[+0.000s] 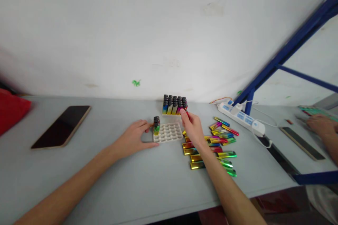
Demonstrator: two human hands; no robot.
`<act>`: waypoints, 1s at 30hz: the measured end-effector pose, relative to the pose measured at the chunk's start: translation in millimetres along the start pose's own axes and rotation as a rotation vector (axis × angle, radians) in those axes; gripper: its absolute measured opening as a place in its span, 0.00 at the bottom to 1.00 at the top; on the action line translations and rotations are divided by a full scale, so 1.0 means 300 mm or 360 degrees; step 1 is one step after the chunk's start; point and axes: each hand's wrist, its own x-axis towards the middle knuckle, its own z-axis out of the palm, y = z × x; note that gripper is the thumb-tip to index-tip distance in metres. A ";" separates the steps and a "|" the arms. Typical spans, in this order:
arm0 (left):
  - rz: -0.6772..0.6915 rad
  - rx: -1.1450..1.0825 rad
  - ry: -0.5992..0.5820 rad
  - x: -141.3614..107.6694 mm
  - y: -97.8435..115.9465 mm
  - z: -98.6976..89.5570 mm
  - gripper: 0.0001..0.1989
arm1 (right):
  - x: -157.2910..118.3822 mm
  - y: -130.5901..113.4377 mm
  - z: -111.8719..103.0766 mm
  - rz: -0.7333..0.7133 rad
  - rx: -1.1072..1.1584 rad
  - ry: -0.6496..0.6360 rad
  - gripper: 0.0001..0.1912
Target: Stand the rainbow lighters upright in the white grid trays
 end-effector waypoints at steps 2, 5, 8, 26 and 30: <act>0.0001 -0.0002 -0.0013 0.000 -0.001 0.001 0.31 | -0.014 -0.008 0.018 0.0026 -0.0039 0.0032 0.29; -0.0012 -0.0005 -0.0034 0.001 -0.002 0.001 0.31 | -0.025 -0.009 0.037 0.0038 -0.0122 0.0056 0.24; -0.0011 -0.0002 -0.0036 0.002 -0.001 0.000 0.31 | -0.029 -0.007 0.049 -0.0003 -0.0183 0.0037 0.22; 0.0003 0.0007 0.0000 0.002 0.009 -0.004 0.28 | -0.071 -0.037 0.039 -0.0492 -0.0524 -0.0575 0.19; -0.0013 0.0000 -0.0018 0.003 0.008 -0.003 0.26 | -0.082 -0.057 0.060 -0.0619 -0.0705 -0.0788 0.13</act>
